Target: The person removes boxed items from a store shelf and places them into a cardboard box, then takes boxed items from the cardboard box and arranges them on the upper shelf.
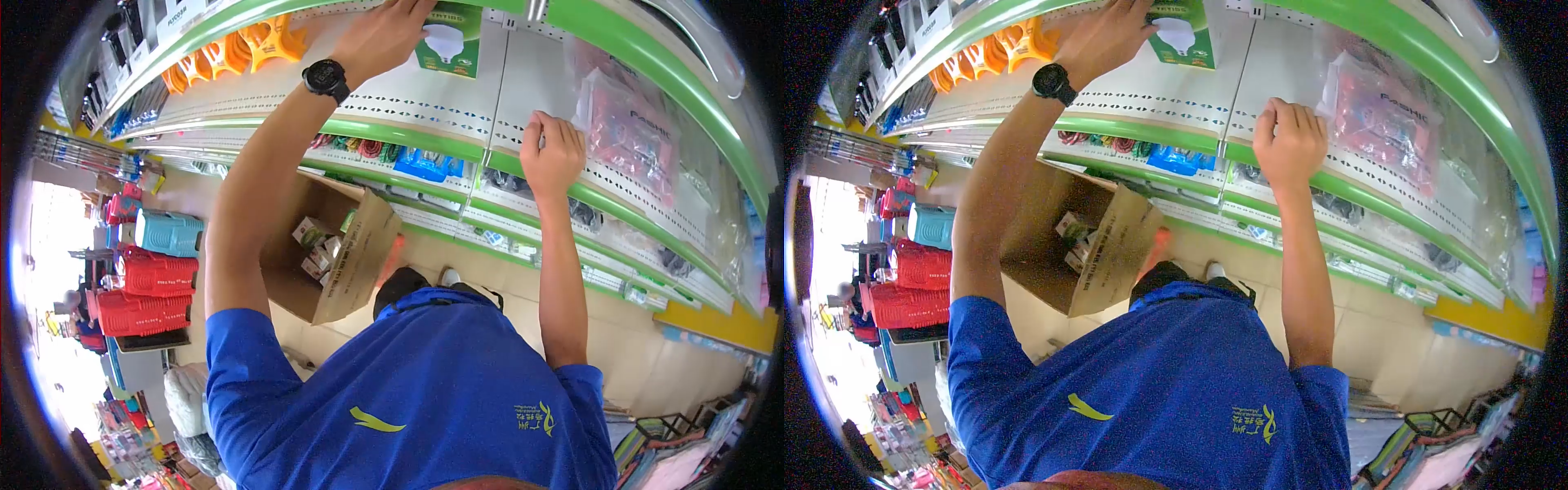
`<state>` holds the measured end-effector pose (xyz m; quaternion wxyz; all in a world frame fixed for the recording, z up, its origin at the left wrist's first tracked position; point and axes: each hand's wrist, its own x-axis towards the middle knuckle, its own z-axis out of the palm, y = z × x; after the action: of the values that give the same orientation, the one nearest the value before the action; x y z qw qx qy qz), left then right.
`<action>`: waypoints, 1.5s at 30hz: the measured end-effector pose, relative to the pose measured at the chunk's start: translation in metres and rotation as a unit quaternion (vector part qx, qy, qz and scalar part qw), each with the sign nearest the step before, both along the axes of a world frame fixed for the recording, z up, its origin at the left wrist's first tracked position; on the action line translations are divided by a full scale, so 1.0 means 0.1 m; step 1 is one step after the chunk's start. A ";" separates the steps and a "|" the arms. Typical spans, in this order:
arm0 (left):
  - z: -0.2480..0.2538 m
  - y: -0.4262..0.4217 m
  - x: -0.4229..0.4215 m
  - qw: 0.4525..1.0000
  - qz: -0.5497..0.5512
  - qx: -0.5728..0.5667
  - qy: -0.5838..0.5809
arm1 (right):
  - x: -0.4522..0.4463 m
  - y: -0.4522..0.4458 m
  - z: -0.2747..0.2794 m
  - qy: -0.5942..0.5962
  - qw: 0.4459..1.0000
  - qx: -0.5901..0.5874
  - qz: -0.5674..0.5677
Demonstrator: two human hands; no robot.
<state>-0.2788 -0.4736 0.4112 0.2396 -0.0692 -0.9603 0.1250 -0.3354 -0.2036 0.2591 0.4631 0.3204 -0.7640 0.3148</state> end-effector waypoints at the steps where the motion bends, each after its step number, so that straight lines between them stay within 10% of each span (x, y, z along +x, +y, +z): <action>1: -0.02 -0.02 -0.04 1.000 -0.016 0.010 0.011 | 0.00 0.00 0.00 -0.004 1.000 0.006 -0.002; 18: -0.32 -0.13 -0.54 0.989 -0.065 0.135 0.015 | 0.03 -0.02 0.00 -0.031 0.999 0.023 -0.037; 28: -0.83 -0.38 -1.29 0.984 -0.080 -0.002 0.161 | -0.05 -0.01 -0.07 0.013 0.999 -0.017 -0.037; 31: -0.68 -0.27 -1.49 0.995 0.084 -0.010 -0.054 | -0.05 0.00 -0.07 0.019 0.999 -0.016 -0.039; 45: -0.67 0.15 -1.15 0.991 -0.038 0.049 0.121 | -0.02 0.07 -0.06 -0.021 0.999 -0.023 -0.028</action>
<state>-0.3937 -0.4585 0.3445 0.3620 -0.0776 -0.9258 0.0760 -0.3377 -0.1965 0.2527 0.4633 0.2815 -0.7746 0.3258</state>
